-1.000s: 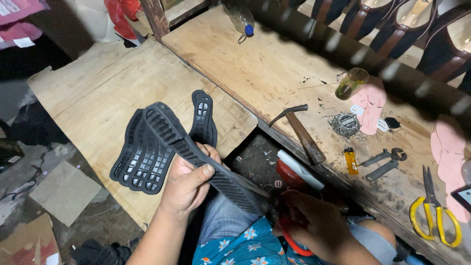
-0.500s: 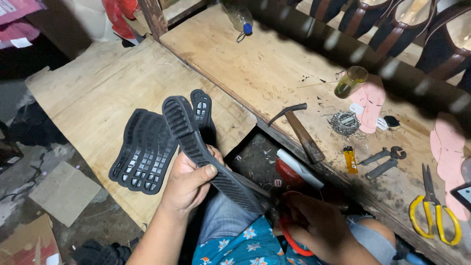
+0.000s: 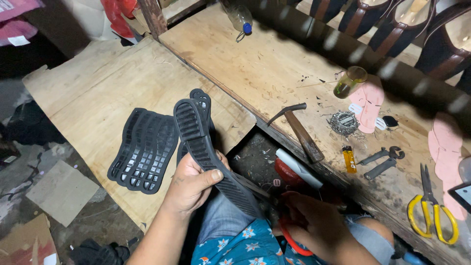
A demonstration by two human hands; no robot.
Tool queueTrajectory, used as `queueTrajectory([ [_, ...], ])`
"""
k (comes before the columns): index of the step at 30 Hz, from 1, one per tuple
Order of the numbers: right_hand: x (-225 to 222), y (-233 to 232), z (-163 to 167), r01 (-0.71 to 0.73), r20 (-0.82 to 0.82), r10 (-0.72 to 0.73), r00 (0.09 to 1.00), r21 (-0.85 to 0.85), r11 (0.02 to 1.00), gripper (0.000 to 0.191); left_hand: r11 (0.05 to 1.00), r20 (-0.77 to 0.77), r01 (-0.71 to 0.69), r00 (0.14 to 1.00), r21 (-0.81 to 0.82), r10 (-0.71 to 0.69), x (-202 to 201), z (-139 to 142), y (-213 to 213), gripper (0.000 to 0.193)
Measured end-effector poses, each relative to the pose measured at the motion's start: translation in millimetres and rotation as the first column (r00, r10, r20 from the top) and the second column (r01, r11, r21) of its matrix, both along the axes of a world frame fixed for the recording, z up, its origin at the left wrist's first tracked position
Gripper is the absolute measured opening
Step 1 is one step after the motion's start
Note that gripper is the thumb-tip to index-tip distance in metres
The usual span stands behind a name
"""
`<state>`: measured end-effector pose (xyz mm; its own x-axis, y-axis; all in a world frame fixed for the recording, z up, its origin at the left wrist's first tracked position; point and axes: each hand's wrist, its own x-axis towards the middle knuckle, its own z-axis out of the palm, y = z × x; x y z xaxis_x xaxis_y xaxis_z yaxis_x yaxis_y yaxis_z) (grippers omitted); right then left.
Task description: The person sits at a shoe workbench, fits a pink insole into a shoe, then trims black rubber soles with red-handled scissors, cutting along the edges of several soles one at a time and placing the trimmed soles on the bench.
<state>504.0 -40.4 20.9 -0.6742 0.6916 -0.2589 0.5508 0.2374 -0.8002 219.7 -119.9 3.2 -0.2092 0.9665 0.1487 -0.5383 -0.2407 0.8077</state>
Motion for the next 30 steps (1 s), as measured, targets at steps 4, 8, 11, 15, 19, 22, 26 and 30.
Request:
queueTrajectory([
  [4,3,1,-8,-0.016,0.052,0.011,0.999,0.082,0.997,0.039,1.0,-0.004,-0.006,1.0,0.014,0.007,3,-2,-1,0.038],
  [8,7,-2,-28,0.044,-0.111,-0.034,0.993,0.09,0.995,0.058,0.978,0.237,0.069,0.965,0.196,-0.116,5,-3,4,0.055],
  [11,11,-5,-53,0.124,-0.115,-0.126,0.985,-0.021,0.992,0.067,0.898,0.545,0.263,0.722,0.353,-0.426,1,-3,12,0.064],
  [15,20,-4,-91,0.132,-0.15,-0.124,0.981,0.04,0.99,0.055,0.798,0.647,0.375,0.469,0.471,-0.602,2,-5,16,0.074],
  [19,28,-3,-123,0.155,-0.275,-0.129,0.953,0.076,0.985,0.043,0.864,0.649,0.337,0.57,0.375,-0.504,8,-10,12,0.08],
  [22,31,0,-136,0.19,-0.278,-0.205,0.938,-0.082,0.978,0.037,0.882,0.663,0.327,0.583,0.339,-0.471,10,-15,12,0.08],
  [26,34,5,-143,0.208,-0.276,-0.183,0.944,0.063,0.976,0.033,0.845,0.66,0.36,0.528,0.396,-0.534,10,-19,11,0.079],
  [30,30,7,-144,0.254,-0.319,-0.324,0.891,-0.244,0.936,0.033,0.819,0.635,0.386,0.518,0.423,-0.573,10,-23,9,0.079],
])
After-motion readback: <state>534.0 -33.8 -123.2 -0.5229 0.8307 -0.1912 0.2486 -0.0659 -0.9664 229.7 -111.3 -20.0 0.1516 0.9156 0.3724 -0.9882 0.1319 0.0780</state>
